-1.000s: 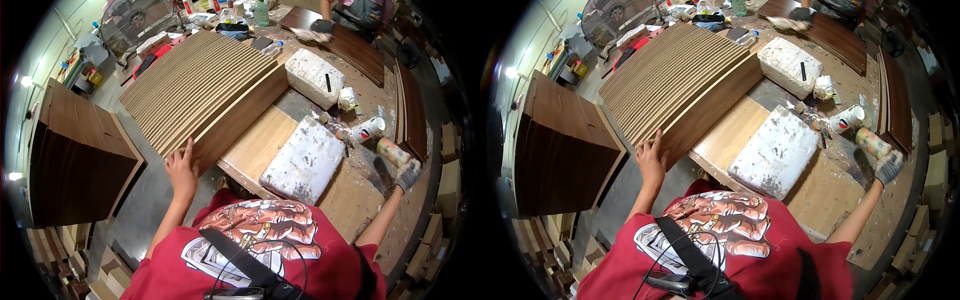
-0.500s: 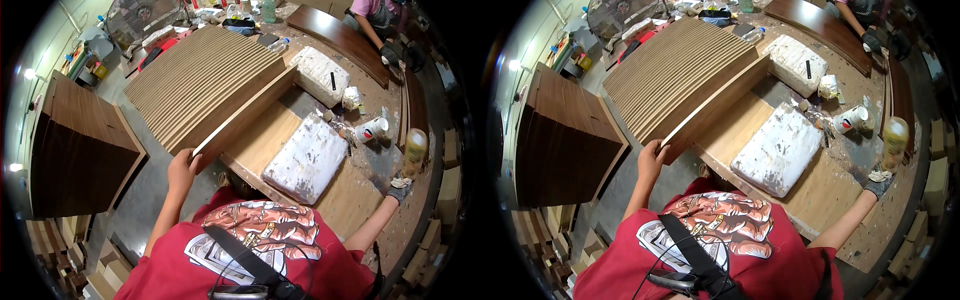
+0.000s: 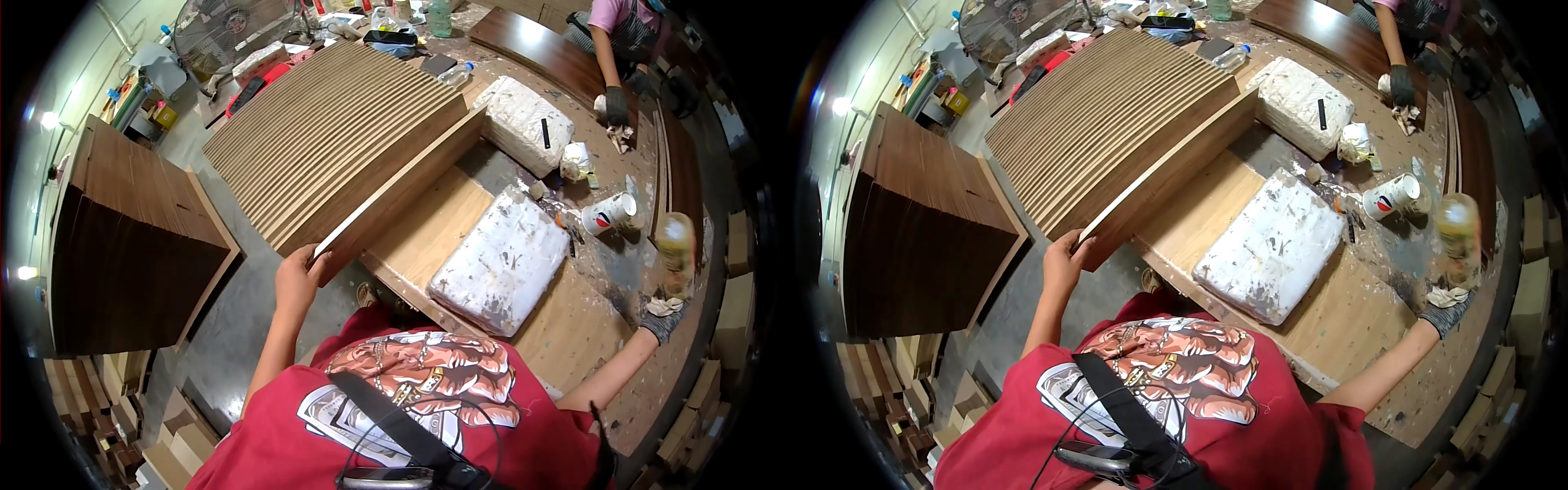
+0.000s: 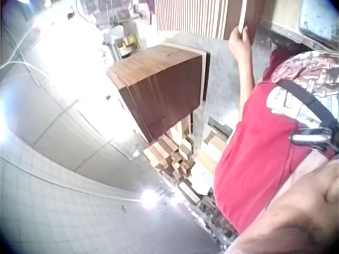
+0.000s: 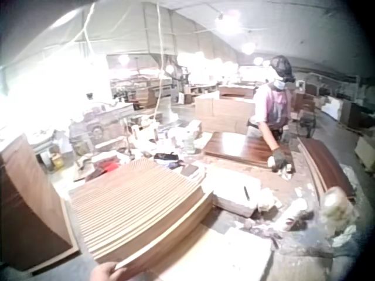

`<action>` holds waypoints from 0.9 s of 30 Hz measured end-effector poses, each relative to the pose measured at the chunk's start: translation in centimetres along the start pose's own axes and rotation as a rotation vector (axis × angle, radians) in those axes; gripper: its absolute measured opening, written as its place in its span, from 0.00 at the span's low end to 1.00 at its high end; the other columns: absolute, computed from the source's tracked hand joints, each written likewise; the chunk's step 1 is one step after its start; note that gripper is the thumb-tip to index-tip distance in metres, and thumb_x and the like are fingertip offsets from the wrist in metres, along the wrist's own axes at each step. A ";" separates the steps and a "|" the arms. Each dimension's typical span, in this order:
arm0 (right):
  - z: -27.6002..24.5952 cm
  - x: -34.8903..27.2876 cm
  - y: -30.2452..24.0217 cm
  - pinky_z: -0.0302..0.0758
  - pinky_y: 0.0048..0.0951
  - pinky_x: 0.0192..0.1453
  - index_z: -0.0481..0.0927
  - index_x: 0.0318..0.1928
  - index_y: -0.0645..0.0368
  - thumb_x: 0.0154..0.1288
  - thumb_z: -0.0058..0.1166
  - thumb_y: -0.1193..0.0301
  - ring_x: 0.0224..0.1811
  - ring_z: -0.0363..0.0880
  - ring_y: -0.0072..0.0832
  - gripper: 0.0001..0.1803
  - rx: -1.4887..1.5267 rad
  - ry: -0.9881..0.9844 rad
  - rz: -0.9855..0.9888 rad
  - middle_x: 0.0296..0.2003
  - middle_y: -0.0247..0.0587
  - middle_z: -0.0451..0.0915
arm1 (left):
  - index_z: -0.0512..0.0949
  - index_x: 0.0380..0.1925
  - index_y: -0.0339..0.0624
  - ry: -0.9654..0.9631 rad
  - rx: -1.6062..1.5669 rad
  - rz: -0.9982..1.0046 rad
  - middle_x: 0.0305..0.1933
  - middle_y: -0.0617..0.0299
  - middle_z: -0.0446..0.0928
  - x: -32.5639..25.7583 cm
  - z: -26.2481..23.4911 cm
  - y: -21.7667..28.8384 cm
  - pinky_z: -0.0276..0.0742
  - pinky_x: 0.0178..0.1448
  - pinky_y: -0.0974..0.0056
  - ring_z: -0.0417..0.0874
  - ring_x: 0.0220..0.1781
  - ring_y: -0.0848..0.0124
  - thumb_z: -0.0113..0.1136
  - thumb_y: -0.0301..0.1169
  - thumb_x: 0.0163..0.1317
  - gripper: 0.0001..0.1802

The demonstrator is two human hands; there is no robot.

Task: The person wipes wooden panels with a cloth and stacks them onto a pallet in a manufacturing facility.

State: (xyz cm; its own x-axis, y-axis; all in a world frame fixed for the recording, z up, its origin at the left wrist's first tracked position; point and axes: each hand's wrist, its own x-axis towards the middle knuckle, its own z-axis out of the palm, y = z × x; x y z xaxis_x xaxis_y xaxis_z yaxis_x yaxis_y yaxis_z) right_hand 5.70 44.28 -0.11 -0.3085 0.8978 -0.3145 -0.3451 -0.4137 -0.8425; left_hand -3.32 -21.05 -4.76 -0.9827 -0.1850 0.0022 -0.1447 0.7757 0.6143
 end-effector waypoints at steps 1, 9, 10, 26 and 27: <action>-1.2 1.9 0.1 0.67 0.30 0.60 0.70 0.62 0.55 0.68 0.49 0.56 0.56 0.72 0.34 0.26 0.012 -0.012 -0.011 0.57 0.36 0.73 | 0.83 0.38 0.42 -0.005 -0.004 0.003 0.26 0.52 0.79 0.1 0.0 -0.1 0.73 0.32 0.60 0.80 0.25 0.58 0.64 0.38 0.58 0.13; -8.3 11.3 1.3 0.67 0.33 0.61 0.74 0.57 0.57 0.67 0.49 0.56 0.54 0.73 0.38 0.23 -0.007 -0.008 -0.072 0.54 0.39 0.75 | 0.83 0.40 0.42 -0.079 0.028 -0.038 0.32 0.50 0.81 0.4 0.1 -0.2 0.76 0.38 0.60 0.83 0.33 0.55 0.64 0.38 0.59 0.14; -5.7 8.7 1.5 0.67 0.35 0.60 0.76 0.54 0.57 0.67 0.49 0.56 0.53 0.73 0.39 0.22 -0.161 0.034 -0.158 0.52 0.42 0.76 | 0.83 0.40 0.42 -0.066 0.023 -0.033 0.33 0.50 0.81 0.2 0.0 -0.4 0.76 0.38 0.60 0.83 0.33 0.55 0.64 0.38 0.59 0.14; -4.1 18.5 6.5 0.66 0.43 0.63 0.71 0.60 0.59 0.67 0.49 0.56 0.61 0.68 0.55 0.27 -1.661 -0.095 -0.815 0.57 0.63 0.70 | 0.83 0.41 0.41 -0.058 -0.110 -0.010 0.32 0.51 0.82 1.0 0.2 -2.2 0.76 0.39 0.64 0.84 0.31 0.64 0.65 0.36 0.58 0.13; -3.6 18.5 6.5 0.66 0.42 0.63 0.71 0.59 0.59 0.67 0.47 0.55 0.61 0.69 0.55 0.27 -1.703 -0.067 -0.786 0.57 0.64 0.70 | 0.83 0.40 0.39 -0.061 -0.192 -0.014 0.32 0.52 0.83 1.0 0.2 -2.6 0.76 0.39 0.66 0.83 0.30 0.68 0.66 0.33 0.57 0.13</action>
State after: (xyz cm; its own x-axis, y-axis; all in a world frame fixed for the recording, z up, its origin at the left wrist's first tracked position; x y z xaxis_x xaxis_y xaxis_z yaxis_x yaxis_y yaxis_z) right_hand 0.99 58.76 -12.95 -0.5829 0.7591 0.2899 0.7167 0.6484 -0.2567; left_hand -3.94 -23.12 -6.50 -0.9868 -0.1534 -0.0512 -0.1391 0.6433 0.7528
